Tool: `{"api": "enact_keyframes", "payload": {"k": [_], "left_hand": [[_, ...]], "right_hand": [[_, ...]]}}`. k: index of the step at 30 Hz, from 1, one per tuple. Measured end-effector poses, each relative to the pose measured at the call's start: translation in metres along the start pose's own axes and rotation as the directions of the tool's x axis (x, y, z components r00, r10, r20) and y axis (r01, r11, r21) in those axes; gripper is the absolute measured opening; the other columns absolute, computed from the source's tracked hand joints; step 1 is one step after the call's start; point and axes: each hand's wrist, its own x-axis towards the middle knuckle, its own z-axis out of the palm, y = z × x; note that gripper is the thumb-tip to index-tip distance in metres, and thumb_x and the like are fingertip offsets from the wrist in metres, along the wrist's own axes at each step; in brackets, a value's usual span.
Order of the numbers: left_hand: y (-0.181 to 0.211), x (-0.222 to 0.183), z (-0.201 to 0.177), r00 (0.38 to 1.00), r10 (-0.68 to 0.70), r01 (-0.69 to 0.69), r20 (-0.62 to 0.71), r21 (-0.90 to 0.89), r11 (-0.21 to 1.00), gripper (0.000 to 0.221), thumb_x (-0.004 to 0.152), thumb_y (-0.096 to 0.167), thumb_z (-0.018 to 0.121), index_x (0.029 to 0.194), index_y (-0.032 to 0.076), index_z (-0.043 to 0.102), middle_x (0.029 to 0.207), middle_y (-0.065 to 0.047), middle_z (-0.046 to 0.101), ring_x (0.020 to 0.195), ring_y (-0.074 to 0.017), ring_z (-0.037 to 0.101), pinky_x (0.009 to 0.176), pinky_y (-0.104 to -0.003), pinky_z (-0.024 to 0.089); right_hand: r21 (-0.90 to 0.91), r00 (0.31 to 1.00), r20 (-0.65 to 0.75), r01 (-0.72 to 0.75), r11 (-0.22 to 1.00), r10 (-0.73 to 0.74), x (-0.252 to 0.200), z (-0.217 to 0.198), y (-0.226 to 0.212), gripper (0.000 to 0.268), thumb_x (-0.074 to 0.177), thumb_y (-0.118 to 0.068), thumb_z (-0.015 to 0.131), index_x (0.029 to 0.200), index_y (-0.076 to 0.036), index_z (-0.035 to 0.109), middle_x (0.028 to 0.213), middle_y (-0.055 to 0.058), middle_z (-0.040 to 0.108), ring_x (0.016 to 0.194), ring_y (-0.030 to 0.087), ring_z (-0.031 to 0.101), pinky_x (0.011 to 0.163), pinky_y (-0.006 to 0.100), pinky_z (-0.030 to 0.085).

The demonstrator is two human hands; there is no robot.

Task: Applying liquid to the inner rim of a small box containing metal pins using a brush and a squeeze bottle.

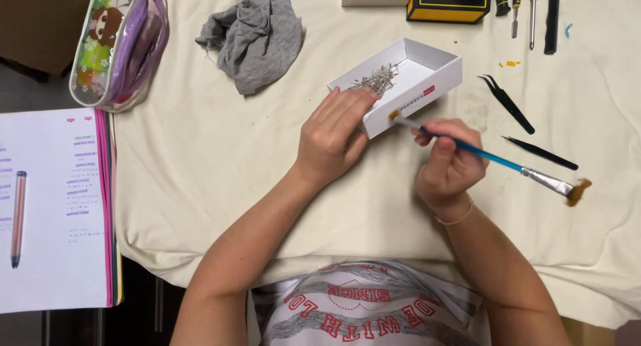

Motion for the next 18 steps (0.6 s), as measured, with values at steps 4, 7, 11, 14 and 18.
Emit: {"api": "enact_keyframes", "payload": {"k": [4, 7, 11, 14, 18], "left_hand": [[0.002, 0.0, 0.0, 1.0, -0.023, 0.024, -0.018, 0.05, 0.998, 0.043, 0.097, 0.013, 0.064, 0.14, 0.009, 0.062, 0.131, -0.008, 0.071, 0.122, -0.0277, 0.069, 0.109, -0.045, 0.053], [0.0, 0.0, 0.002, 1.0, 0.002, 0.0, -0.029, 0.079, 0.997, 0.042, 0.1, 0.018, 0.061, 0.141, 0.006, 0.061, 0.13, -0.011, 0.072, 0.121, -0.0289, 0.07, 0.108, -0.045, 0.054], [0.0, 0.0, 0.001, 0.999, 0.025, -0.021, -0.045, 0.099, 0.995, 0.04, 0.101, 0.018, 0.062, 0.139, 0.004, 0.063, 0.125, -0.013, 0.074, 0.117, -0.0304, 0.072, 0.104, -0.044, 0.057], [-0.001, 0.0, 0.002, 0.998, 0.045, -0.039, -0.051, 0.105, 0.994, 0.039, 0.101, 0.019, 0.063, 0.136, 0.002, 0.064, 0.122, -0.014, 0.074, 0.115, -0.0317, 0.072, 0.102, -0.044, 0.058], [-0.002, 0.0, 0.003, 0.997, 0.048, -0.042, -0.053, 0.115, 0.992, 0.039, 0.101, 0.022, 0.063, 0.135, 0.003, 0.065, 0.12, -0.013, 0.075, 0.114, -0.0308, 0.073, 0.1, -0.043, 0.059]], "right_hand": [[-0.064, 0.993, 0.105, 0.061, 0.996, -0.054, 0.001, 0.004, -0.01, 0.032, 0.107, -0.012, 0.054, 0.09, 0.014, 0.064, 0.074, 0.026, 0.069, 0.056, 0.027, 0.063, 0.044, 0.032, 0.049], [-0.113, 0.98, 0.174, 0.111, 0.987, -0.091, 0.006, 0.01, -0.01, 0.031, 0.107, -0.012, 0.053, 0.095, 0.012, 0.068, 0.082, 0.025, 0.074, 0.058, 0.026, 0.063, 0.048, 0.033, 0.051], [-0.13, 0.965, 0.219, 0.177, 0.976, -0.146, 0.008, 0.015, -0.016, 0.029, 0.107, -0.011, 0.055, 0.096, 0.011, 0.07, 0.081, 0.02, 0.073, 0.06, 0.028, 0.064, 0.052, 0.036, 0.052], [-0.131, 0.955, 0.225, 0.223, 0.966, -0.19, 0.011, 0.012, -0.014, 0.029, 0.109, -0.011, 0.054, 0.096, 0.01, 0.069, 0.077, 0.018, 0.07, 0.058, 0.03, 0.061, 0.052, 0.039, 0.051], [-0.127, 0.948, 0.228, 0.256, 0.958, -0.223, 0.019, 0.022, -0.02, 0.03, 0.11, -0.013, 0.054, 0.096, 0.009, 0.069, 0.08, 0.019, 0.071, 0.057, 0.032, 0.061, 0.052, 0.04, 0.051]]}}
